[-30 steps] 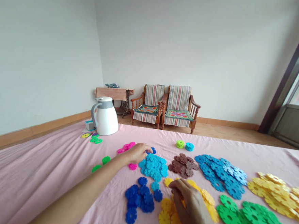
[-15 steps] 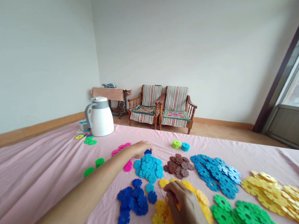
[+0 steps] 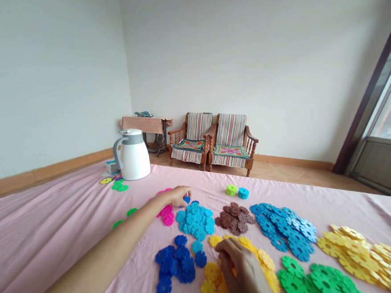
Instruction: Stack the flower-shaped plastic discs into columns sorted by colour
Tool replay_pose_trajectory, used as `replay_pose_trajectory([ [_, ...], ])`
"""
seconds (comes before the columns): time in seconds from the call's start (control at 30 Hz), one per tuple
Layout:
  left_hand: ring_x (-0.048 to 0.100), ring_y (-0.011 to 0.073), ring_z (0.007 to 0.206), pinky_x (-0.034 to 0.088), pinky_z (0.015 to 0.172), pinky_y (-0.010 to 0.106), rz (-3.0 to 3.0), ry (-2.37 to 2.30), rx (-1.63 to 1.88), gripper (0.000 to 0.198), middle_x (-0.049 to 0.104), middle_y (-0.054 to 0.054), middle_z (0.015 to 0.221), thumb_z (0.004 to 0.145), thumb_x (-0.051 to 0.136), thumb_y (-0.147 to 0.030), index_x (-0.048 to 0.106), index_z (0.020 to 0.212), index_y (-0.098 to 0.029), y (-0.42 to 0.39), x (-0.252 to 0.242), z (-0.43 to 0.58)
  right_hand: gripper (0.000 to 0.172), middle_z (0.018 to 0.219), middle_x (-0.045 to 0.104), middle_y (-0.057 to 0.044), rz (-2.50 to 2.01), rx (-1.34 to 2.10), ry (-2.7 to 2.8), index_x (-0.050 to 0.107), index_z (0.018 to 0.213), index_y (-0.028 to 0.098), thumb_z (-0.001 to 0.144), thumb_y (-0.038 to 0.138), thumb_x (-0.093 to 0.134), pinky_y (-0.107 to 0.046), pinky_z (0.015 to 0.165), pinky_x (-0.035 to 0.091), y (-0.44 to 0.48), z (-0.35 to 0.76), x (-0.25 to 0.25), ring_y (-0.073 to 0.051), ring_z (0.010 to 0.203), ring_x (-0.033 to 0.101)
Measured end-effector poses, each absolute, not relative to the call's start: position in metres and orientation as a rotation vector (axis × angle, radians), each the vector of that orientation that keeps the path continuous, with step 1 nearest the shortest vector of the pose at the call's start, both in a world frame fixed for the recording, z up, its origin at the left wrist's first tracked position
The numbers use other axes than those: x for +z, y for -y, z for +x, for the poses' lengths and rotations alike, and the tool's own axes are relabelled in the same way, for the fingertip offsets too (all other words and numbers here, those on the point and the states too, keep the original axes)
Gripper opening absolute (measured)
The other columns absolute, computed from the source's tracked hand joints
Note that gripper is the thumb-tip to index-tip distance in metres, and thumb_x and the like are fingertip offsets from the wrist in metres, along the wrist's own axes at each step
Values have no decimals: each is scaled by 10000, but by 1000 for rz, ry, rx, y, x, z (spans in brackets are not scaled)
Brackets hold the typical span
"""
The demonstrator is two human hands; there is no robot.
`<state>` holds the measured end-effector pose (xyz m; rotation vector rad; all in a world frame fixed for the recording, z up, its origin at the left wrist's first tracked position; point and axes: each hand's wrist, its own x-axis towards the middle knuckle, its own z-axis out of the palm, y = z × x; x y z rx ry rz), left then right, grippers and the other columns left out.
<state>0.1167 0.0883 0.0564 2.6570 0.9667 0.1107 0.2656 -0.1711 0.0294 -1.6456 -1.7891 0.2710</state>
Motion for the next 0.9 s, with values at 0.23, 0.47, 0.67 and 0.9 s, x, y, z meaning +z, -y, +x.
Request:
replay_pose_trajectory([
  [0.23, 555, 130, 659, 453, 566, 201, 2428, -683, -84, 293, 608, -16, 762, 624, 687, -156, 596, 903, -158, -64, 85, 84, 250, 849, 656, -24, -1665, 264, 1785, 590, 863, 232, 910, 222, 344, -230, 667, 411, 171, 266, 30, -144, 768, 609],
  [0.47, 600, 147, 634, 488, 529, 205, 2298, -475, -236, 294, 657, 15, 731, 727, 671, -294, 673, 995, -174, -54, 83, 76, 250, 838, 654, -22, -1640, 253, 1792, 585, 857, 233, 913, 219, 341, -230, 667, 407, 170, 265, 28, -142, 758, 607],
  [0.67, 565, 194, 923, 449, 829, 294, 2588, -674, 248, 296, 633, 74, 984, 779, 496, -90, 645, 1027, -150, -75, 53, 120, 248, 836, 654, -20, -1634, 261, 1789, 581, 859, 233, 911, 217, 339, -232, 664, 415, 168, 267, 23, -143, 765, 610],
  [0.9, 544, 162, 780, 435, 742, 245, 2722, -668, 188, 265, 605, 16, 846, 624, 546, 1, 644, 806, -164, -84, 48, 134, 241, 836, 653, -16, -1643, 249, 1802, 581, 859, 240, 906, 205, 347, -230, 656, 410, 169, 268, 21, -141, 756, 606],
])
